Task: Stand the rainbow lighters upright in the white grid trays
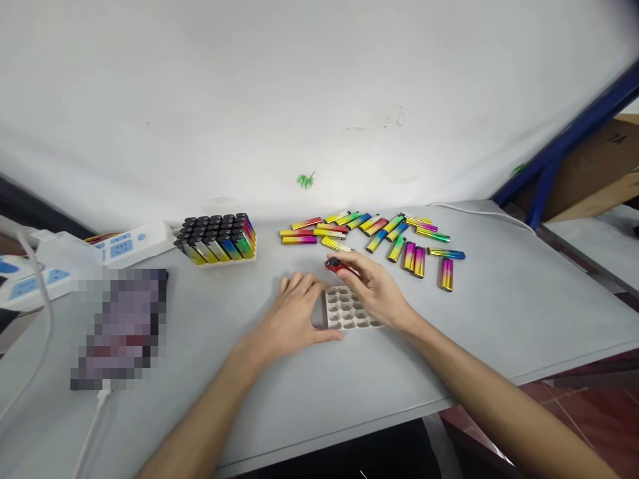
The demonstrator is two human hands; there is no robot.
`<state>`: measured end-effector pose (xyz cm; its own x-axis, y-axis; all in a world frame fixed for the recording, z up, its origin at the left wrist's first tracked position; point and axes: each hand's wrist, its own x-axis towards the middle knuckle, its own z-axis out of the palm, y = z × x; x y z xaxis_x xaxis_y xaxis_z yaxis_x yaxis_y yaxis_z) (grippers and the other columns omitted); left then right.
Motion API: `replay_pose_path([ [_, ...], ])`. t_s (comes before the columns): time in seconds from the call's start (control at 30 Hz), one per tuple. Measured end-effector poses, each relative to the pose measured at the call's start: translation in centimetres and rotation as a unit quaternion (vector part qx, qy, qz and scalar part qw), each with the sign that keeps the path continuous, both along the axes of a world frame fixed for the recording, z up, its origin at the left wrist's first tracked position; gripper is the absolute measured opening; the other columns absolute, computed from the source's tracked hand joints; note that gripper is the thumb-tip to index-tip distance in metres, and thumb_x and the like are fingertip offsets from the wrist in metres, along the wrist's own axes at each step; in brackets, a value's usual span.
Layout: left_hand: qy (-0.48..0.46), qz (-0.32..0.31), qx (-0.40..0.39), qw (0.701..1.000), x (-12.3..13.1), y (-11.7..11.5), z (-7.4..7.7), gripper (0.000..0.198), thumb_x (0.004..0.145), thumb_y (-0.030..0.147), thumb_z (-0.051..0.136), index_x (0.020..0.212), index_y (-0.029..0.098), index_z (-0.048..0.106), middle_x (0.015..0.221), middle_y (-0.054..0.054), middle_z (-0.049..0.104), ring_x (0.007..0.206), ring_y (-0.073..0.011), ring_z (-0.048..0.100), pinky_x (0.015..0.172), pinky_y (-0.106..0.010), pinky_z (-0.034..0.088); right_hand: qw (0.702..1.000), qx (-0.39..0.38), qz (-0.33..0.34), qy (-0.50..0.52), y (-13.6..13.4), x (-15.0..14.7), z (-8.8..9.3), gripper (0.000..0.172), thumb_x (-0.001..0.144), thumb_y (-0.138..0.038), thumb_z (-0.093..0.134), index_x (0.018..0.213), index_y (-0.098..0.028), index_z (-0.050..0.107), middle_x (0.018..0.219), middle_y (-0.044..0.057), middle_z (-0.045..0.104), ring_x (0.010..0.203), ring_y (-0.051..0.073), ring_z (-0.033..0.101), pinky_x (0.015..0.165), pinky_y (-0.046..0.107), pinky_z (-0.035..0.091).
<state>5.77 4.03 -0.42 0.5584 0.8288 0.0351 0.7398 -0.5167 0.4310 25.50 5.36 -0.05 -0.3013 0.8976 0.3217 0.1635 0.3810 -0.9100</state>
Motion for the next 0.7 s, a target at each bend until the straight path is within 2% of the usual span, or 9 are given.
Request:
replay_pose_path([
  [0.23,0.008,0.000,-0.006,1.000,0.04,-0.01,-0.13,0.065,0.067,0.063,0.080,0.112,0.020,0.059,0.116,-0.008,0.058,0.109,-0.0308,0.047,0.094,-0.046,0.037,0.998,0.018,-0.015,-0.057,0.07,-0.09,-0.68,0.025,0.094,-0.030,0.061,0.118,-0.025,0.061,0.113,0.004,0.072,0.104,0.019,0.069,0.091,0.035,0.056],
  [0.4,0.010,0.002,-0.002,1.000,-0.01,-0.08,0.02,0.064,0.068,0.063,0.080,0.110,0.020,0.059,0.117,-0.008,0.059,0.108,-0.0305,0.048,0.094,-0.046,0.037,0.996,0.028,-0.001,-0.082,-0.15,0.02,-0.68,0.022,0.094,-0.027,0.060,0.116,-0.025,0.058,0.108,0.003,0.073,0.101,0.017,0.070,0.090,0.033,0.056],
  [0.6,0.007,0.005,-0.006,1.000,-0.06,-0.05,0.24,0.064,0.068,0.065,0.079,0.110,0.021,0.059,0.112,-0.007,0.059,0.106,-0.0319,0.048,0.090,-0.047,0.037,0.989,0.068,-0.041,-0.127,-0.23,0.58,-0.36,0.033,0.093,-0.030,0.064,0.125,-0.027,0.059,0.104,0.003,0.070,0.089,0.016,0.067,0.083,0.032,0.056],
  [0.7,-0.002,0.005,-0.001,1.000,-0.08,-0.06,0.23,0.062,0.068,0.064,0.080,0.110,0.023,0.060,0.108,-0.006,0.059,0.104,-0.0312,0.049,0.089,-0.046,0.037,0.987,0.089,-0.038,-0.127,-0.02,0.51,-0.55,0.031,0.089,-0.035,0.070,0.118,-0.026,0.064,0.095,0.003,0.067,0.082,0.017,0.065,0.077,0.032,0.056],
])
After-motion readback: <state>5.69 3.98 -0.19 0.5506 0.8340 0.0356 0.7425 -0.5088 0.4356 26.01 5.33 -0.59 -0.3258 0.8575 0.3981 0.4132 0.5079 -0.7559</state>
